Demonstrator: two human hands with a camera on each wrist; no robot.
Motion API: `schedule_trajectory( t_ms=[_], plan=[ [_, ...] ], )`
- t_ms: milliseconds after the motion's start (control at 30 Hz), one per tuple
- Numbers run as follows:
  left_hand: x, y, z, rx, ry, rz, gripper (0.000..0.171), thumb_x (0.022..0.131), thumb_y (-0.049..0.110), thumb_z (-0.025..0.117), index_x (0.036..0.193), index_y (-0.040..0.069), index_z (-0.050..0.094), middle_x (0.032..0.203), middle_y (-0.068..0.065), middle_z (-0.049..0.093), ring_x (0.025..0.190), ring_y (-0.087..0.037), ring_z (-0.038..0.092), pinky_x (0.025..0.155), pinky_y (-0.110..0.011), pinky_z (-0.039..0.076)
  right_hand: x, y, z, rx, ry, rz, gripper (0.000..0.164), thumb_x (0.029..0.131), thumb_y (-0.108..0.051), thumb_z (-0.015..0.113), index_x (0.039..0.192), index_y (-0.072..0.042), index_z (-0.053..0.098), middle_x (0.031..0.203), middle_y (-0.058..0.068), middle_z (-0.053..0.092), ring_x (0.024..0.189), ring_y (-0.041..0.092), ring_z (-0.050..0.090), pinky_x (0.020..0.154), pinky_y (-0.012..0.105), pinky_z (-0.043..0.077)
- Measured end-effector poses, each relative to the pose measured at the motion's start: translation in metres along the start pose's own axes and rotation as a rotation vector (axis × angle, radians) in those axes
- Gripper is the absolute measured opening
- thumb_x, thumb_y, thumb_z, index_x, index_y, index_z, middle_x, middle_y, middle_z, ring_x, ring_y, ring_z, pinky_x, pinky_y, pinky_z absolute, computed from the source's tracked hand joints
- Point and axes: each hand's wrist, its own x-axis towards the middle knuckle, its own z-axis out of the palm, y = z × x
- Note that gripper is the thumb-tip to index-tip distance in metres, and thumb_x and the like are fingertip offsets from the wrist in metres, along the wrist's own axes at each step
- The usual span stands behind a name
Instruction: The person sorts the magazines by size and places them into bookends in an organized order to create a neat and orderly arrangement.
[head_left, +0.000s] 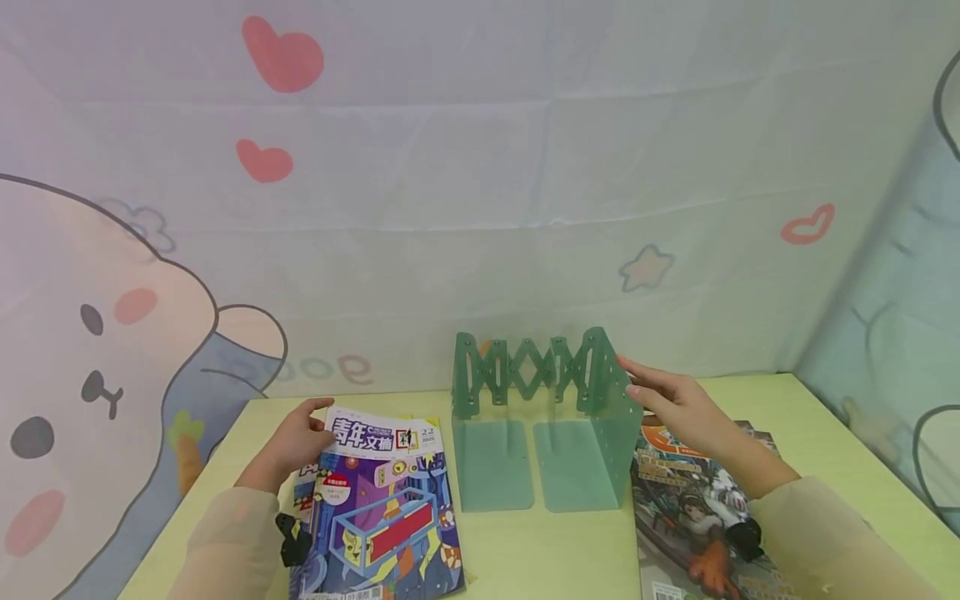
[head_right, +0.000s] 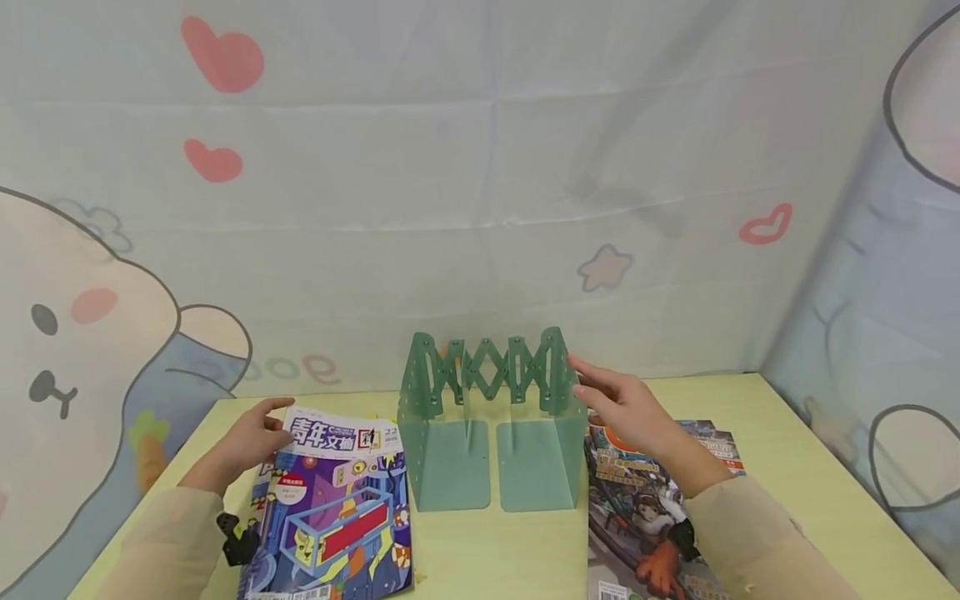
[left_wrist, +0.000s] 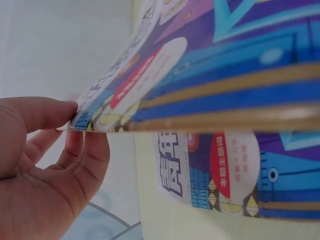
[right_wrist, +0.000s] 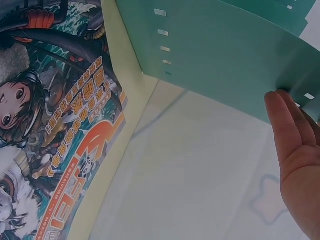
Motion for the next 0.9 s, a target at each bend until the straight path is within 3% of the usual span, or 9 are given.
schedule_trajectory(
  t_ms=[233, 567, 900],
  plan=[
    [-0.003, 0.002, -0.002, -0.002, 0.015, -0.027, 0.056, 0.091, 0.007, 0.052, 0.142, -0.002, 0.028, 0.117, -0.033, 0.048, 0.082, -0.028, 0.064, 0.066, -0.038, 0.057, 0.000, -0.003, 0.003, -0.010, -0.001, 0.014, 0.054, 0.101, -0.030, 0.043, 0.149, -0.010, 0.028, 0.152, 0.025, 0.026, 0.130, 0.047, 0.038, 0.087, 0.044, 0.054],
    [-0.007, 0.012, -0.006, -0.057, 0.010, -0.009, 0.050, 0.095, 0.009, 0.049, 0.140, -0.003, 0.030, 0.113, -0.033, 0.057, 0.077, -0.024, 0.067, 0.065, -0.039, 0.058, 0.001, -0.003, 0.003, -0.015, 0.006, 0.012, 0.054, 0.101, -0.030, 0.044, 0.149, -0.011, 0.028, 0.152, 0.022, 0.027, 0.130, 0.045, 0.039, 0.085, 0.041, 0.055],
    [-0.011, 0.020, -0.010, -0.051, 0.031, -0.011, 0.047, 0.094, 0.012, 0.052, 0.136, -0.002, 0.035, 0.111, -0.031, 0.061, 0.077, -0.024, 0.067, 0.066, -0.039, 0.057, 0.000, -0.004, 0.002, -0.013, 0.004, 0.009, 0.056, 0.101, -0.031, 0.044, 0.149, -0.009, 0.028, 0.152, 0.024, 0.027, 0.129, 0.046, 0.040, 0.085, 0.041, 0.055]
  ],
)
